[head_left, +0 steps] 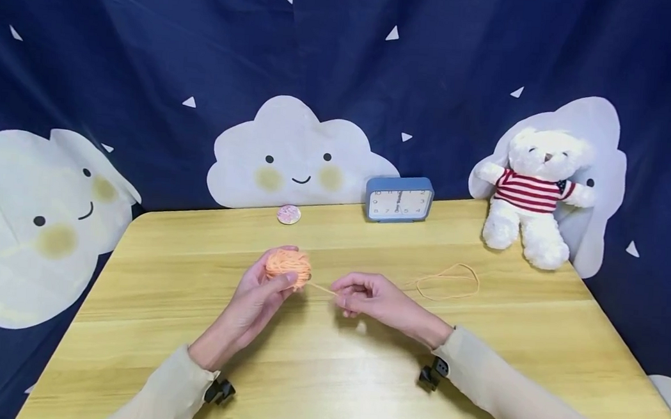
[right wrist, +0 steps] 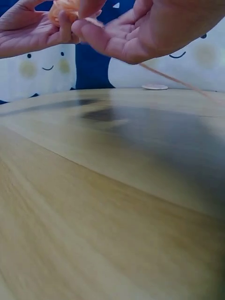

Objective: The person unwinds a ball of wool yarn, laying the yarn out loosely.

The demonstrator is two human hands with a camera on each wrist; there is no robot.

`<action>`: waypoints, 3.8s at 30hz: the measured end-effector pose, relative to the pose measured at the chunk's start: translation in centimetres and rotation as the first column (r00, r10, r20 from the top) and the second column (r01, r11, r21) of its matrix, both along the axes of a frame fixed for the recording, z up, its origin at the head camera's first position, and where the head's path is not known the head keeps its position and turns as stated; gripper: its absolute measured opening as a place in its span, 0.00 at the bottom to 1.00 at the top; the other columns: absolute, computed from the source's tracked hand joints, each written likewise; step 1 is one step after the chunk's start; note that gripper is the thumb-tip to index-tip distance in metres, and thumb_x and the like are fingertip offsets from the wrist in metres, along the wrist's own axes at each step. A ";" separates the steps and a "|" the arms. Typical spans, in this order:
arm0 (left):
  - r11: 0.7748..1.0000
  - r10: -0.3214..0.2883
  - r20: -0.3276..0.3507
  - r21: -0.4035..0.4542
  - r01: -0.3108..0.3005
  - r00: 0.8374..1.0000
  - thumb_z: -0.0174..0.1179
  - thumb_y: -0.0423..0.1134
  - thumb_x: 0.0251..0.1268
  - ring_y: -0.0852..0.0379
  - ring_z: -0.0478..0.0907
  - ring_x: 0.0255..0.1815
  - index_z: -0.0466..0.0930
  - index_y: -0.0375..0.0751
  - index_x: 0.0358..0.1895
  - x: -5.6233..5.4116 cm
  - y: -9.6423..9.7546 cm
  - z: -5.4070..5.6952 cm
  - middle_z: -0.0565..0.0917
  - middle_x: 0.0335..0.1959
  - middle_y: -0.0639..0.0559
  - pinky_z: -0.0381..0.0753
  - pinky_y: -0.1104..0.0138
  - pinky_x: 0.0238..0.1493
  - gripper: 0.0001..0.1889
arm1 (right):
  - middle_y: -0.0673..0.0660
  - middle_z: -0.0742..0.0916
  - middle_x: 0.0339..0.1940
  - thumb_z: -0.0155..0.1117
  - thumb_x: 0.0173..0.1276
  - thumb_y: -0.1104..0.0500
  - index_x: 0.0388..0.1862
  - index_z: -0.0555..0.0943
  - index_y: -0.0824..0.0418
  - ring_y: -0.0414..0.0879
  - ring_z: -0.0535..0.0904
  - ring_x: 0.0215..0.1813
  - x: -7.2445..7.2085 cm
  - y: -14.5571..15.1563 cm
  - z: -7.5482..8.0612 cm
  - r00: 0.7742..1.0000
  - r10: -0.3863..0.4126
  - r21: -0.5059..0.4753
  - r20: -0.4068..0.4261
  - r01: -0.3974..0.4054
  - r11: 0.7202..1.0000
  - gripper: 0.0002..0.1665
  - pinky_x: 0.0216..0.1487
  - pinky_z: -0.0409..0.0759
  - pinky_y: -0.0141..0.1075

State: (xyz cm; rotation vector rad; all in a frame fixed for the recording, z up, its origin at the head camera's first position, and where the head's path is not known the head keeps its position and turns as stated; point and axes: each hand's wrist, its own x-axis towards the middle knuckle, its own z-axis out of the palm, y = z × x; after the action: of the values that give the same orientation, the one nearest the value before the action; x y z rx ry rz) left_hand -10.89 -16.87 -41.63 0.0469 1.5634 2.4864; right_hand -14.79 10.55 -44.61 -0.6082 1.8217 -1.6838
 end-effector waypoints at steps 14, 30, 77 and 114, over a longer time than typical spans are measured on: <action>1.000 0.018 0.005 0.024 -0.018 1.000 0.59 0.22 0.78 0.53 0.82 0.52 0.71 0.37 0.72 0.0 -0.6 -0.6 0.78 0.60 0.43 0.88 0.63 0.50 0.23 | 0.63 0.87 0.41 0.65 0.83 0.60 0.52 0.85 0.65 0.57 0.83 0.42 1.5 4.6 1.4 0.955 -0.263 -0.033 -0.135 0.261 0.965 0.08 0.46 0.87 0.38; 0.995 0.091 0.009 0.034 -0.091 0.996 0.58 0.20 0.77 0.52 0.83 0.58 0.71 0.32 0.72 0.2 -1.4 -1.3 0.78 0.61 0.43 0.86 0.64 0.58 0.24 | 0.53 0.86 0.33 0.64 0.83 0.65 0.44 0.85 0.65 0.43 0.80 0.33 0.3 11.3 1.8 0.799 -0.596 -0.156 -0.082 0.580 0.799 0.06 0.36 0.83 0.30; 0.982 0.186 0.027 0.026 -0.186 0.982 0.58 0.21 0.78 0.55 0.81 0.58 0.68 0.30 0.72 0.0 -1.3 -0.3 0.79 0.63 0.43 0.84 0.66 0.63 0.23 | 0.56 0.88 0.36 0.64 0.84 0.61 0.54 0.85 0.75 0.42 0.79 0.34 -3.4 21.1 -0.6 0.856 -0.355 0.467 -0.376 0.506 0.725 0.15 0.31 0.78 0.33; 0.989 0.139 0.045 0.044 -0.141 0.989 0.56 0.21 0.78 0.56 0.81 0.50 0.71 0.34 0.69 -0.7 0.3 0.4 0.80 0.59 0.45 0.83 0.71 0.46 0.20 | 0.70 0.82 0.70 0.65 0.81 0.60 0.70 0.79 0.69 0.58 0.82 0.48 -0.3 -1.0 -0.7 0.993 -0.114 -0.068 0.029 0.116 0.991 0.23 0.53 0.86 0.41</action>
State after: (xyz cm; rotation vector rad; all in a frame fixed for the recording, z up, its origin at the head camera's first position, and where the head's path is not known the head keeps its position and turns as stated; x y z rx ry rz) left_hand -11.59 -16.55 -41.25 -0.1110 1.5416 2.6128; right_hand -15.05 9.56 -45.34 -0.5165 1.8178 -1.8288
